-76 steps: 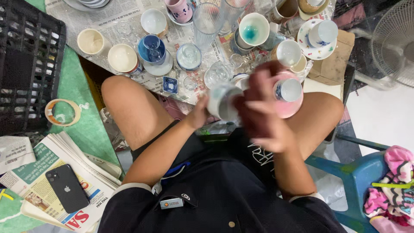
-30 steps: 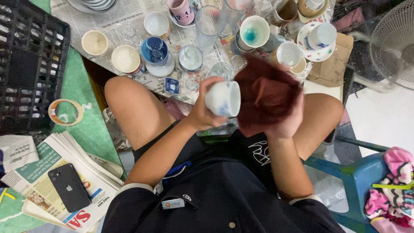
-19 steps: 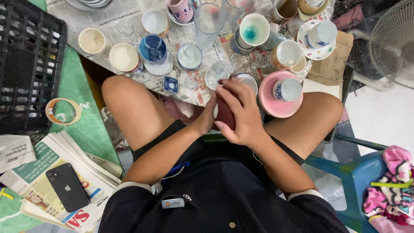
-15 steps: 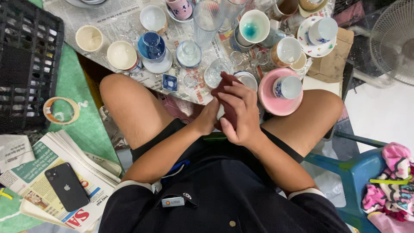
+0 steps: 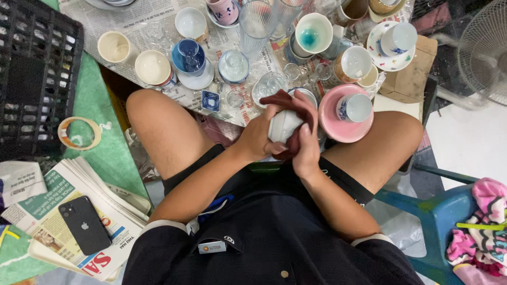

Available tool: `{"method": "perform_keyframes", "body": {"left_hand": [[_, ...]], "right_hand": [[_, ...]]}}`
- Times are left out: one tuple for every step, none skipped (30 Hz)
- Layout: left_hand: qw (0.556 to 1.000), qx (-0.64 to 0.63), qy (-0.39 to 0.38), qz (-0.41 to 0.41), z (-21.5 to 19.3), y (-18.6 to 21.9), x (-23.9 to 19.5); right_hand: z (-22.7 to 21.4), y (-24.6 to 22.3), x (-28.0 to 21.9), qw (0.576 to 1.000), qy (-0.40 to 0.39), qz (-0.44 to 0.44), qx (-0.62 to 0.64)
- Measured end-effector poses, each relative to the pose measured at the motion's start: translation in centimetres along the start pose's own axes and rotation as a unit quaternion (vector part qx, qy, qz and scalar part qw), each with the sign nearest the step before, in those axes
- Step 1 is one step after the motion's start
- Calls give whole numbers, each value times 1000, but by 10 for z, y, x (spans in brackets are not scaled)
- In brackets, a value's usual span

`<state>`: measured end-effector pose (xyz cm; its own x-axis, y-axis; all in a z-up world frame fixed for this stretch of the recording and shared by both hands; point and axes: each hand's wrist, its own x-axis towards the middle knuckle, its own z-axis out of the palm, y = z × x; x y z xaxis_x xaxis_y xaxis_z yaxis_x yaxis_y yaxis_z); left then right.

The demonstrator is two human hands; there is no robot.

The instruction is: The person sits cross-legged and wipes various ceramic bowls and cups with a brown cloth. They handle each item individually, wiping the exterior and interior surfaces before placing them back on the table.

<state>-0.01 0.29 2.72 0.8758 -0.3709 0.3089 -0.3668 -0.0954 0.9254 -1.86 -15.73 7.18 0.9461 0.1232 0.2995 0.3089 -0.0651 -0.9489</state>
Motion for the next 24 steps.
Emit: {"method": "perform_keyframes", "body": {"left_hand": [[999,25,3,23,0,0,2],[998,49,7,45,1,-2,3],[995,75,0,70,1,-4,4],[990,100,-7,95,1,-7,5],[985,124,-16,120,1,-9,6],[979,143,-17,141,1,-12,6],[973,161,-19,162,2,-14,7],[966,178,-21,183,4,-16,7],[961,178,-11,213,6,-17,7],[954,177,-1,242,9,-17,6],[946,177,10,272,12,-17,7],[946,164,24,278,14,-16,7],[946,151,38,283,18,-14,6],[946,138,51,289,20,-12,5],[951,114,63,280,22,-9,5],[955,91,76,272,23,-6,6],[958,67,87,264,22,-4,8],[960,81,88,255,19,-1,10],[961,95,90,246,16,3,11],[961,108,92,237,12,7,13],[962,125,96,224,8,11,15],[962,143,101,211,4,16,18],[961,160,106,198,0,21,20],[965,165,100,180,-3,26,21]], "right_hand": [[-2,1,1,999,6,28,46],[-4,2,1,994,12,57,91],[-6,3,3,982,12,102,160],[-11,4,5,963,12,146,227],[-15,5,6,937,16,190,292],[-19,8,9,922,6,206,329],[-23,13,12,904,-1,222,365],[-27,18,12,885,-9,238,401],[-29,23,10,869,-16,234,435],[-31,29,6,852,-23,230,470],[-33,35,4,834,-32,224,503],[-32,42,0,823,-13,224,522],[-29,49,-7,811,7,223,542],[-27,56,-13,798,26,222,560],[-24,63,-17,798,58,217,559],[-21,68,-20,797,90,212,558],[-20,72,-22,796,121,206,556],[-20,74,-22,795,122,211,555],[-21,73,-21,794,122,217,554],[-21,70,-20,794,122,223,552],[-22,65,-17,806,93,205,548],[-23,58,-14,817,64,187,542],[-23,50,-10,827,34,169,535],[-21,42,-5,814,62,211,538]]}}
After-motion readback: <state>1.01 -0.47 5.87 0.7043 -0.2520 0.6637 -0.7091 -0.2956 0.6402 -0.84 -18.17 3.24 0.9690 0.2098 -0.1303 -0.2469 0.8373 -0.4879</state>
